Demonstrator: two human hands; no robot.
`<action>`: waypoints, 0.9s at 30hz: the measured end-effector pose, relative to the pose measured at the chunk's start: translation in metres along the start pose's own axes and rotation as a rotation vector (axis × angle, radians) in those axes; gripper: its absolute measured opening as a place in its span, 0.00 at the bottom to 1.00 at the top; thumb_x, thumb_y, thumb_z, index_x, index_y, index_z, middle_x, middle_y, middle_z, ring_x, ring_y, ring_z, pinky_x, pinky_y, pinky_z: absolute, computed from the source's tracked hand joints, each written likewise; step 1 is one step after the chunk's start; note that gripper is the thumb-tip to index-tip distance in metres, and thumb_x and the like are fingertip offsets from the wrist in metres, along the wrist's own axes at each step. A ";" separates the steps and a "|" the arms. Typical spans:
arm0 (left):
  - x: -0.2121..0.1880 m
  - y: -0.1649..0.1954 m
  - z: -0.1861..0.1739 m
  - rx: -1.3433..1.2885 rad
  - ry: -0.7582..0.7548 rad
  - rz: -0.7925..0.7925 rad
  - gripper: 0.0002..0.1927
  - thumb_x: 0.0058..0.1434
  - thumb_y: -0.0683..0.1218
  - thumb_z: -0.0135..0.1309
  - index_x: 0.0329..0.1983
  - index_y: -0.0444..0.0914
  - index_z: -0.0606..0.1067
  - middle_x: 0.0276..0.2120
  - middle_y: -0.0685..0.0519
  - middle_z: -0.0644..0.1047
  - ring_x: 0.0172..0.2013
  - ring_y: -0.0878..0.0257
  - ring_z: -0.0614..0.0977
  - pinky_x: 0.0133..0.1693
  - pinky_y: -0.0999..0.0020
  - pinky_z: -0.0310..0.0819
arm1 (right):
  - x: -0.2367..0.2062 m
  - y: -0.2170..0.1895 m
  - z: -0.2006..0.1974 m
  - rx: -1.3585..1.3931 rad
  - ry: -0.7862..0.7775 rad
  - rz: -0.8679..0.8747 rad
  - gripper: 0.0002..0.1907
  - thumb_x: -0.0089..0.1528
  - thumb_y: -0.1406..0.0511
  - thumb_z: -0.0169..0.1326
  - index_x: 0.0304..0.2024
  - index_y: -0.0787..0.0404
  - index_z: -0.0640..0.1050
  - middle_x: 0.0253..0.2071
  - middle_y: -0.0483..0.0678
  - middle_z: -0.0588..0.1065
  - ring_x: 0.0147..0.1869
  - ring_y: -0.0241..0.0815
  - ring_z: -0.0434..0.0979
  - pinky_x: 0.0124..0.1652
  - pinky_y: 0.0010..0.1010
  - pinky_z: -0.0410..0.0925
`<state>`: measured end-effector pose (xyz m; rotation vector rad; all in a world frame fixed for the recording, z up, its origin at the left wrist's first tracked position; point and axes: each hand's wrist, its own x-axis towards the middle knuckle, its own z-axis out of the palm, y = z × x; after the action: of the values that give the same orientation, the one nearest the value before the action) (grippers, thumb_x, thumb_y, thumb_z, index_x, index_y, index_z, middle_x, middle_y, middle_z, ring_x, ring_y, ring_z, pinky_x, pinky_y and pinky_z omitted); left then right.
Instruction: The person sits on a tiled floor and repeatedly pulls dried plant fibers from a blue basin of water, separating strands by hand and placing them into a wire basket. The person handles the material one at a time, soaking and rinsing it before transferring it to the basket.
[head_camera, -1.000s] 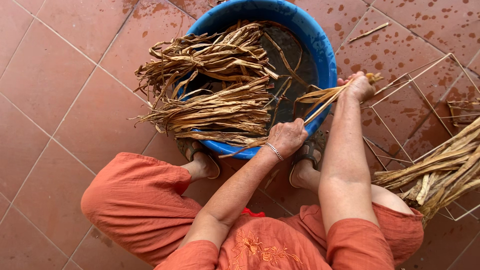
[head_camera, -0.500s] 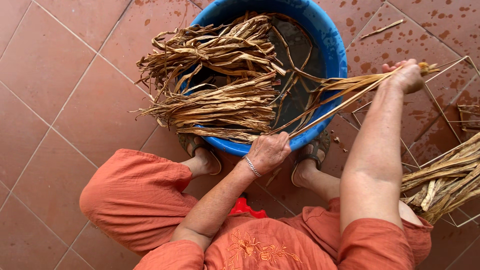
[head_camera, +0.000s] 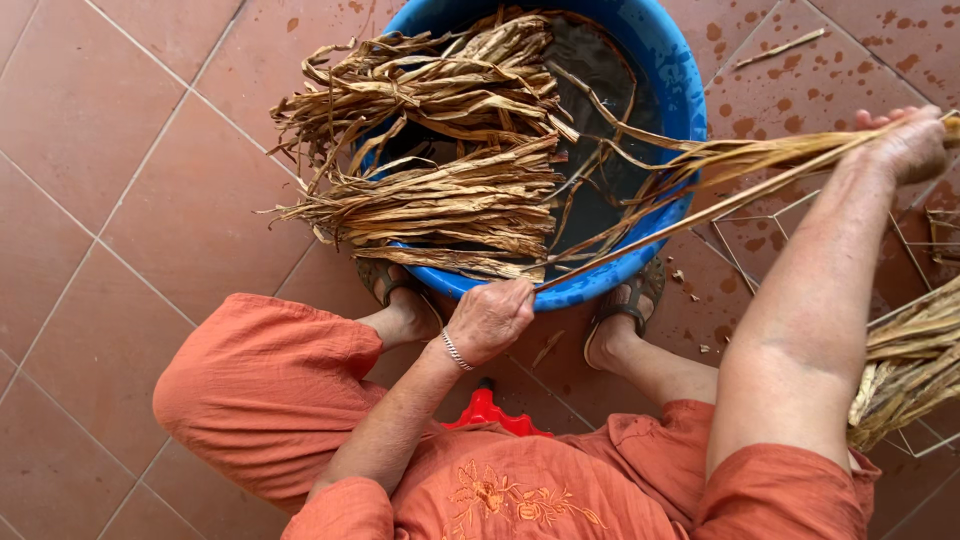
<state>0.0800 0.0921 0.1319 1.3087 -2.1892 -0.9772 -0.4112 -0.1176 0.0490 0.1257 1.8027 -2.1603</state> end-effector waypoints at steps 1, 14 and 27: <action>-0.003 -0.004 -0.002 0.015 -0.022 -0.033 0.06 0.69 0.44 0.47 0.35 0.38 0.69 0.26 0.45 0.76 0.31 0.45 0.80 0.34 0.51 0.75 | 0.003 0.001 0.000 -0.020 -0.011 -0.029 0.05 0.54 0.73 0.46 0.26 0.62 0.73 0.18 0.51 0.73 0.17 0.40 0.77 0.21 0.36 0.82; 0.043 -0.109 0.113 0.241 -0.041 -0.280 0.09 0.68 0.51 0.53 0.38 0.44 0.79 0.25 0.43 0.79 0.32 0.45 0.84 0.38 0.50 0.78 | -0.043 0.009 0.014 0.007 -0.455 -0.448 0.18 0.67 0.54 0.55 0.36 0.64 0.79 0.31 0.54 0.81 0.28 0.43 0.87 0.29 0.35 0.83; 0.052 -0.117 0.130 0.143 -0.428 -0.355 0.19 0.65 0.47 0.49 0.58 0.42 0.74 0.52 0.42 0.75 0.53 0.44 0.78 0.54 0.49 0.71 | -0.236 0.172 -0.082 -0.936 -1.275 -0.400 0.08 0.60 0.73 0.61 0.40 0.60 0.77 0.38 0.50 0.80 0.41 0.42 0.81 0.40 0.35 0.74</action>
<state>0.0400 0.0560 -0.0425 1.7290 -2.4202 -1.3615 -0.1486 -0.0186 -0.0652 -1.5024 1.7188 -0.7982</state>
